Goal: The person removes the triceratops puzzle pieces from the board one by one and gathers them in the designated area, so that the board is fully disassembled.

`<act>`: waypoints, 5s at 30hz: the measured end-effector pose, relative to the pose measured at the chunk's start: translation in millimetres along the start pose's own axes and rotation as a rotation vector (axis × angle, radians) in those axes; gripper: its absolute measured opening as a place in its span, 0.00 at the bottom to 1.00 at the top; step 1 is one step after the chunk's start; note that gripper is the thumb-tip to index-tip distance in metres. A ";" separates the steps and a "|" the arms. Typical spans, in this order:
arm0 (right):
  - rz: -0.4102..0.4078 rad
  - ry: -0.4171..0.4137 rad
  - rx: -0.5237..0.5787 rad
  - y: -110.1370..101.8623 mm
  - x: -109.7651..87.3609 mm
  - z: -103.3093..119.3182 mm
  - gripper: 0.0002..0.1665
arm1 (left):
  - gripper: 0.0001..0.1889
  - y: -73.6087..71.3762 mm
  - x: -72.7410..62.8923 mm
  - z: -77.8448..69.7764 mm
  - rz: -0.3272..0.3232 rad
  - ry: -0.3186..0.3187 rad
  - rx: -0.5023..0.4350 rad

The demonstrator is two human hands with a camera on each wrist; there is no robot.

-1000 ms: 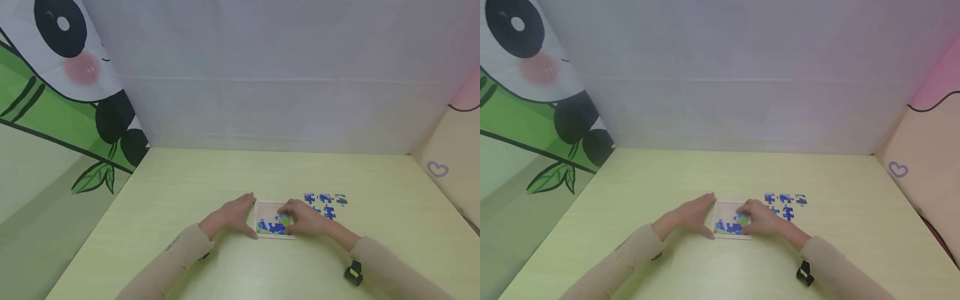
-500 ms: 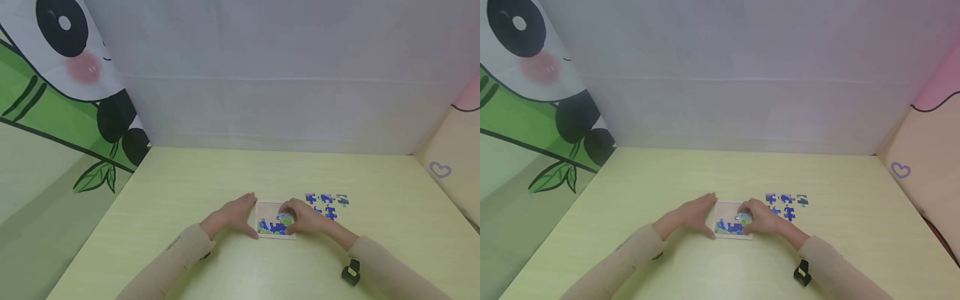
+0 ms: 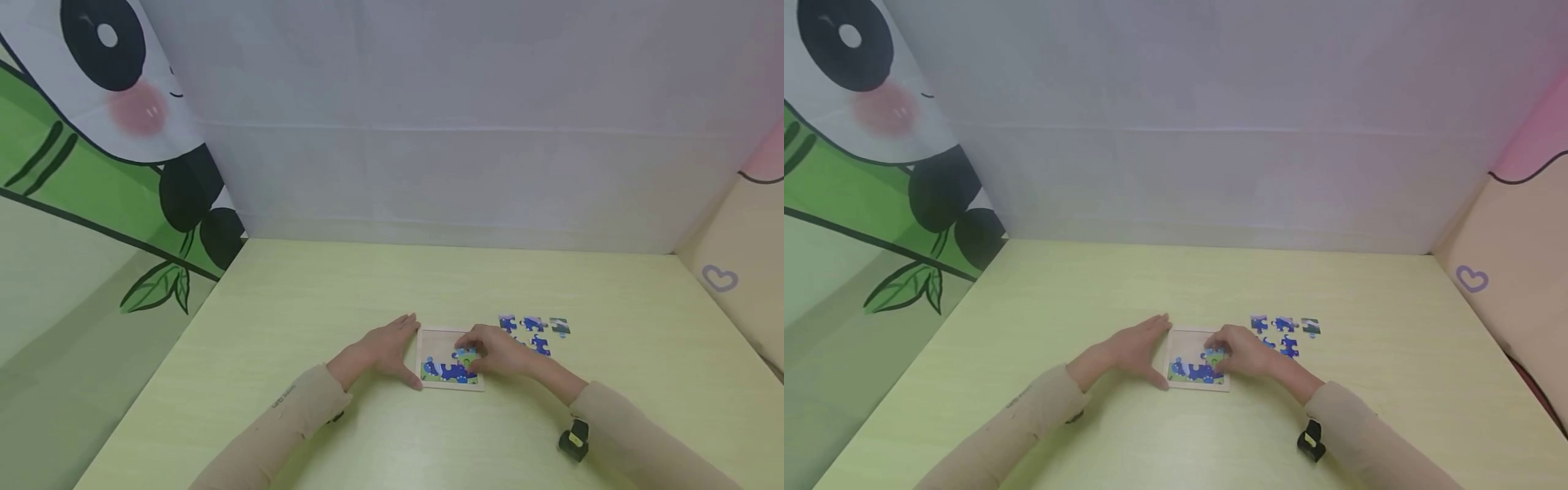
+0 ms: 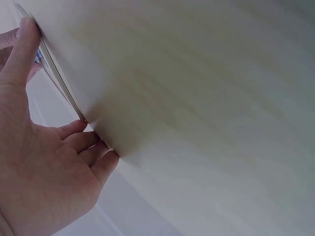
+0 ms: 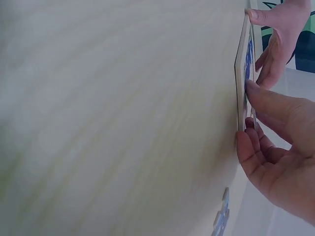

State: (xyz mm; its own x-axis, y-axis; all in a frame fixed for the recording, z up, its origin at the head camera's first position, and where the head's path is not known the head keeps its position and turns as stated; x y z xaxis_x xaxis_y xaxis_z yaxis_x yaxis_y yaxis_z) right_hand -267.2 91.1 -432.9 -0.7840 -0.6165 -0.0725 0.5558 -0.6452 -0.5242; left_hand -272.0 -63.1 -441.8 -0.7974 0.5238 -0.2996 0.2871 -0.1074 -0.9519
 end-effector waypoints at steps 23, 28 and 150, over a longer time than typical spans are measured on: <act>-0.042 -0.031 -0.003 -5.0 -5.4 3.0 0.20 | 0.61 1.3 1.1 0.3 -0.002 0.011 0.008; -0.060 -0.025 -0.006 -14.0 -12.1 5.7 0.20 | 0.61 0.5 0.6 -0.1 -0.009 0.016 0.003; 0.068 -0.050 -0.053 34.5 22.9 21.5 0.18 | 0.59 2.7 1.9 2.2 0.010 0.004 -0.002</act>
State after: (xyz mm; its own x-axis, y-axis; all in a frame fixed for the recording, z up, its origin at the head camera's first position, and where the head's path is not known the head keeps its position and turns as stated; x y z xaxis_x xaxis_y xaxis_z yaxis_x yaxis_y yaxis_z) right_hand -260.1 45.0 -434.3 -0.7293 -0.6808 -0.0681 0.5911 -0.5768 -0.5638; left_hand -273.9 -64.3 -445.1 -0.7923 0.5262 -0.3089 0.2963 -0.1108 -0.9486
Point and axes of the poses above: each hand's wrist, its own x-axis towards the middle knuckle, its own y-axis out of the palm, z = x × y, the point moved 8 cm from there along x, towards the middle knuckle, and after that the axes turned 14 degrees about x, right-handed, at the moved point
